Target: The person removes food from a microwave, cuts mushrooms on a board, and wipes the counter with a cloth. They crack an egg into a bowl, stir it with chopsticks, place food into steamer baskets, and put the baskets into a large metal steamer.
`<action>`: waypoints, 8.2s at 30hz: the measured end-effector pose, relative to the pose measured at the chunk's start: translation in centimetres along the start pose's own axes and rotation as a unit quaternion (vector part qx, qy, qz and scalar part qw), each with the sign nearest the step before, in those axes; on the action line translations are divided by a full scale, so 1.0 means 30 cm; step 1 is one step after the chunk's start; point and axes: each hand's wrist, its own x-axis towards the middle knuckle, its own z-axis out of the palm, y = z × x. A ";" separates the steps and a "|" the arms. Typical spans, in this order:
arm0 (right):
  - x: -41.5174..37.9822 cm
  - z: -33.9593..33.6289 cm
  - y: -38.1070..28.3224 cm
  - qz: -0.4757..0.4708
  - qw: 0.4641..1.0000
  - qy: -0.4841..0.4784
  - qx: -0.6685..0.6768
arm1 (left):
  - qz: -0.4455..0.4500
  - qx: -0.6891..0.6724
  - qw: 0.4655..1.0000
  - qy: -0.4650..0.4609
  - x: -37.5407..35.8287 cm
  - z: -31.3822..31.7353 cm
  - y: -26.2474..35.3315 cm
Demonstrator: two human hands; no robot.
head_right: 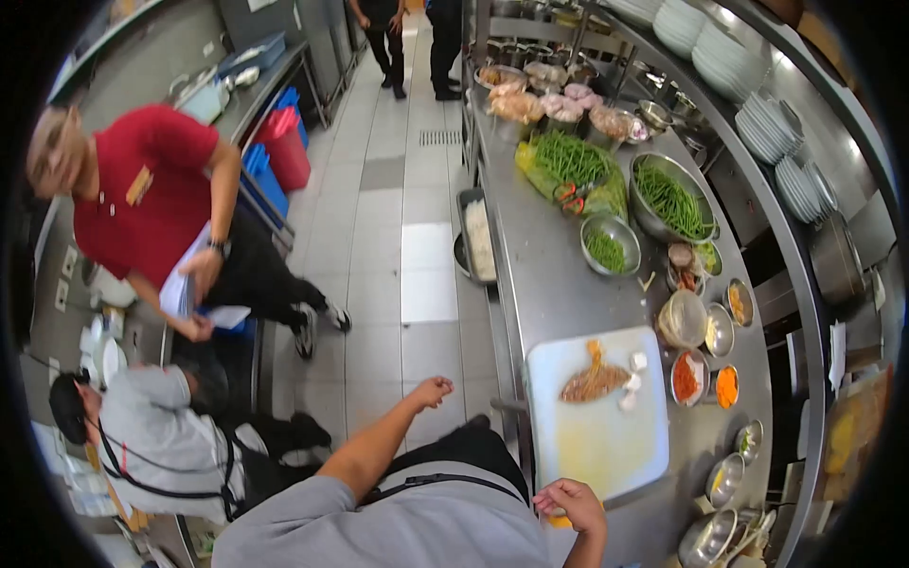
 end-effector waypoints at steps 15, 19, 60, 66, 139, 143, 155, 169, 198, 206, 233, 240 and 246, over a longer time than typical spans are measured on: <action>0.584 -0.143 -0.661 -0.098 0.979 0.092 0.153 | 0.090 0.119 0.989 -0.005 1.381 -0.458 0.907; 0.684 -0.010 -0.684 -0.087 0.946 0.186 0.251 | 0.062 -0.126 0.987 -0.074 1.675 -0.470 1.167; 1.362 0.954 -0.079 0.099 0.755 0.525 0.379 | 0.015 0.673 0.562 -0.481 1.084 -0.321 0.853; 1.076 1.253 0.134 0.028 0.605 0.576 0.550 | -0.040 0.632 0.442 -0.635 0.514 0.034 0.661; -2.867 2.105 3.445 -0.157 -0.122 0.816 0.543 | -0.212 0.605 0.130 -0.756 -4.344 2.889 -2.610; -2.753 2.428 3.630 -0.255 -0.360 0.678 0.588 | -0.257 0.537 0.196 -0.779 -4.880 2.994 -2.918; -3.575 3.391 4.481 -0.025 -0.196 0.777 0.598 | -0.014 0.279 0.515 -0.810 -5.970 3.503 -3.515; -5.298 3.805 4.960 -0.088 -0.220 0.890 0.389 | 0.166 0.352 0.546 -0.742 -6.224 4.075 -4.061; -6.662 4.476 6.380 0.558 0.142 0.791 0.207 | 0.206 0.343 0.265 -0.877 -8.229 2.941 -4.743; -6.662 4.575 6.358 0.352 0.060 0.905 0.230 | 0.213 0.403 0.271 -0.848 -8.368 3.013 -5.056; -6.686 3.991 6.192 0.304 0.104 0.947 -0.011 | 0.083 0.316 0.483 -0.812 -8.435 2.929 -5.138; -6.643 3.860 6.131 0.247 0.212 0.944 -0.059 | -0.032 0.261 0.518 -0.814 -8.278 2.894 -5.068; -6.582 3.813 5.874 0.291 0.341 0.894 -0.019 | -0.127 0.159 0.556 -0.806 -8.139 2.840 -4.973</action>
